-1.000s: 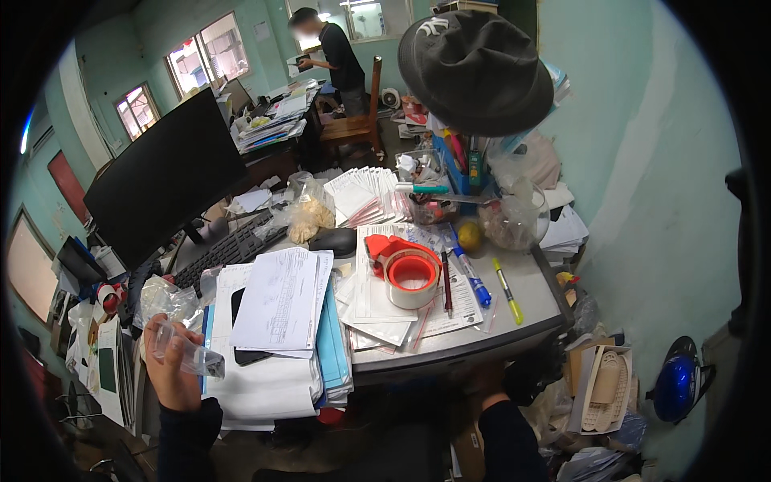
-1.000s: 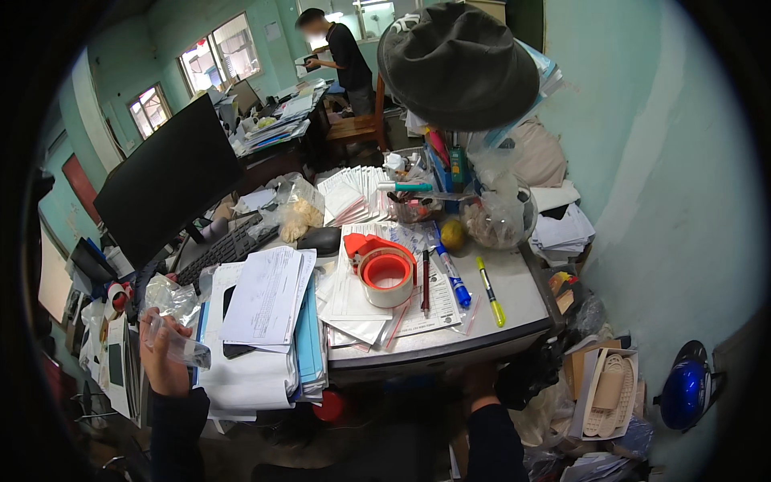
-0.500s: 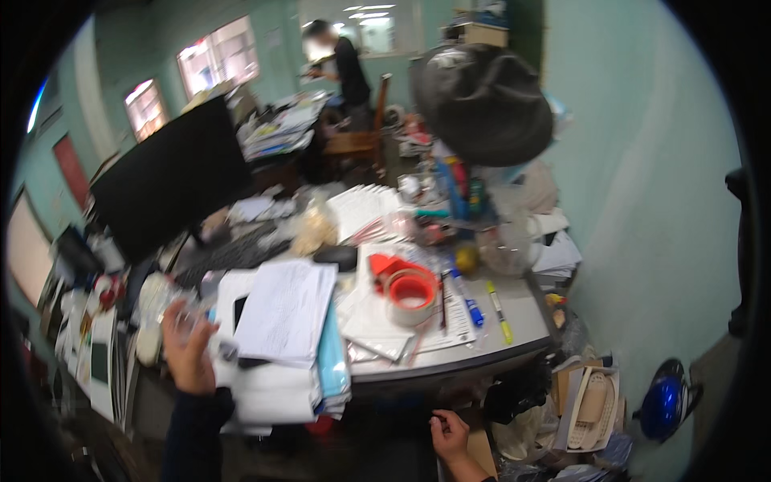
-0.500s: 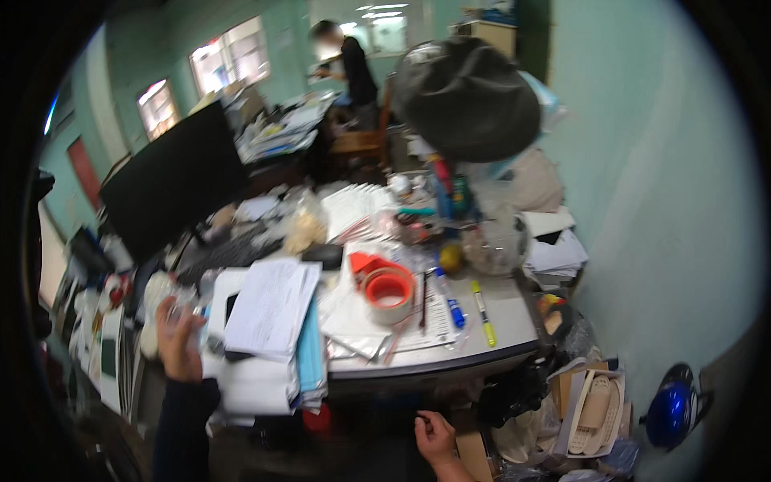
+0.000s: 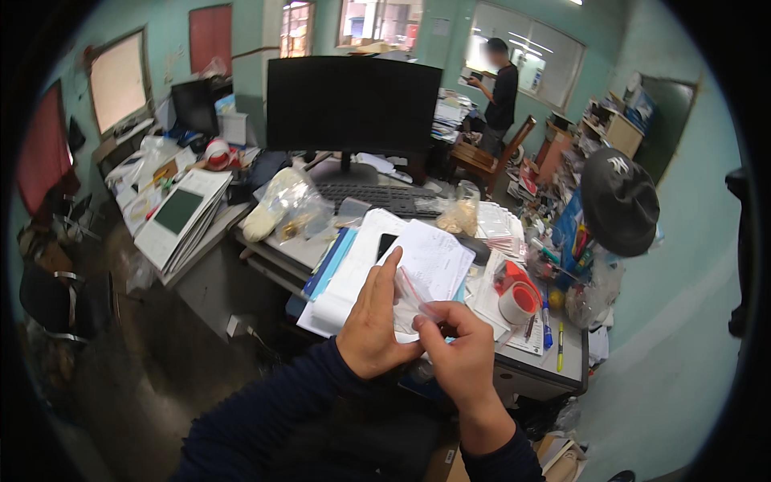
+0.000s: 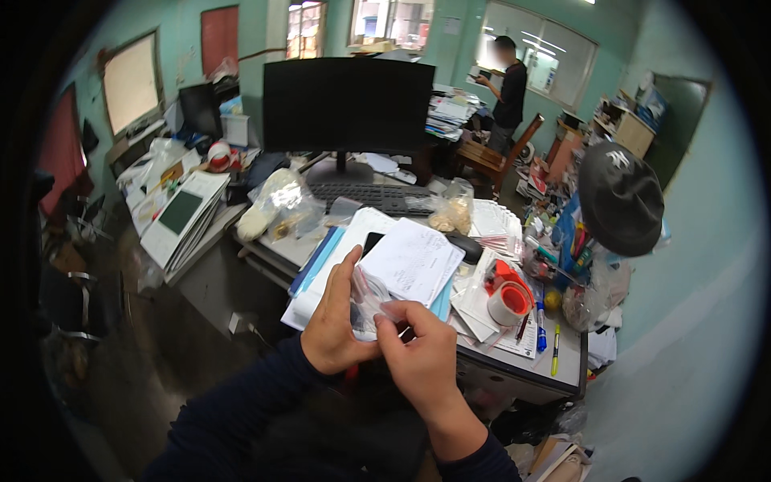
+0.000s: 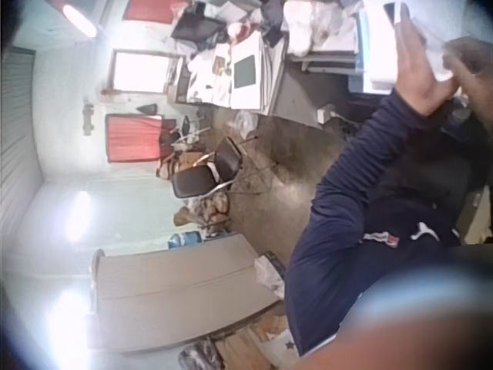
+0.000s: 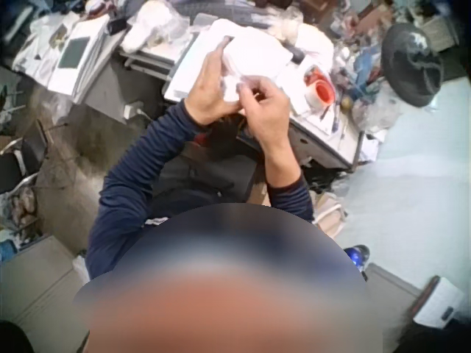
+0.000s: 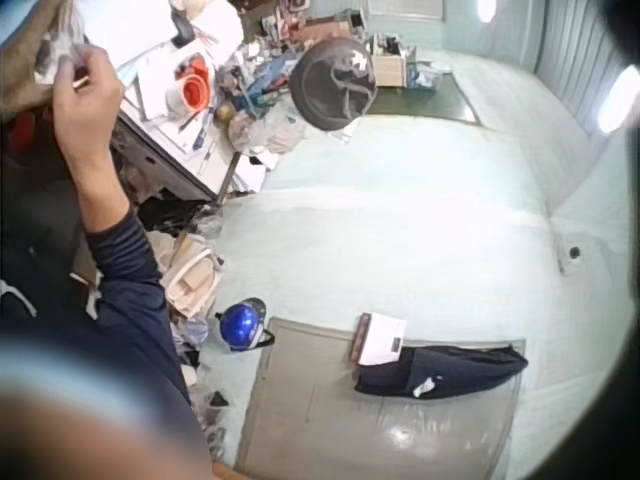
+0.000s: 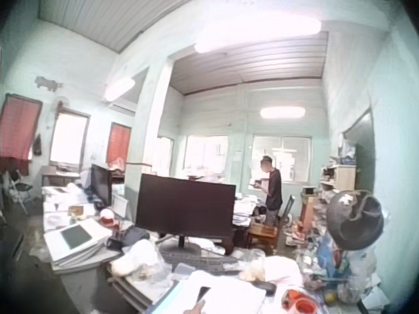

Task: The person handles small plastic bags and places them into a larger bag on a cluttered desk. They then move to a nearby shelf to place the bag into a cardboard box.

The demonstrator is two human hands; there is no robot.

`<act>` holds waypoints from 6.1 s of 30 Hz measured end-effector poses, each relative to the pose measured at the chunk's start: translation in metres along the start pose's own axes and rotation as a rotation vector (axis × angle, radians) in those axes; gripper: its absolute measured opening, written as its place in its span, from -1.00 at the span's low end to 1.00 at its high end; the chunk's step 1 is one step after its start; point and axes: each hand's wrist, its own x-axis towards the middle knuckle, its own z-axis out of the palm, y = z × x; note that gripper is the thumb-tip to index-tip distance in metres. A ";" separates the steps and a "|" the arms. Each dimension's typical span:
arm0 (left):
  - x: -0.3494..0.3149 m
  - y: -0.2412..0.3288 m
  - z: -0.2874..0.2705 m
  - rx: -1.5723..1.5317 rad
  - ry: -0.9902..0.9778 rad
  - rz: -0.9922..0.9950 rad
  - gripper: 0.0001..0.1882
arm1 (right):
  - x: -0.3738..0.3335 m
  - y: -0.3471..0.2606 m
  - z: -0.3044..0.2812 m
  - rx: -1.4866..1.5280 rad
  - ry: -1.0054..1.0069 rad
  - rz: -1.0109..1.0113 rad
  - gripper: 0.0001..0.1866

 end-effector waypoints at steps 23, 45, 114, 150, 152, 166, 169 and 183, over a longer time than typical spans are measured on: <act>-0.119 -0.035 -0.127 -0.651 -0.035 -0.548 -0.86 | -0.040 -0.005 0.117 -0.182 -0.372 -0.177 -0.90; -0.096 -0.053 -0.146 -0.511 0.131 -0.542 -0.86 | -0.034 -0.006 0.062 -0.161 -0.438 0.162 -0.82; 0.217 -0.233 -0.043 -0.018 -0.258 -0.557 -0.82 | 0.117 0.002 -0.236 -0.099 0.520 0.413 -0.81; -0.022 -0.035 -0.195 -0.730 -1.701 -0.032 -0.82 | -0.179 -0.205 0.224 -0.328 0.501 0.780 -0.82; -0.050 -0.029 -0.187 -0.627 -1.857 0.132 -0.78 | -0.219 -0.201 0.259 -0.415 0.552 0.863 -0.83; -0.295 0.068 -0.235 -0.392 -2.575 0.329 -0.68 | -0.628 -0.256 0.491 0.291 1.722 1.335 -0.77; -0.382 0.111 -0.245 -0.318 -2.630 0.461 -0.67 | -0.751 -0.260 0.500 0.508 2.130 0.933 -0.75; -0.943 0.240 -0.110 -0.047 -1.690 0.254 -0.16 | -1.109 -0.141 0.471 0.892 2.260 0.047 -0.48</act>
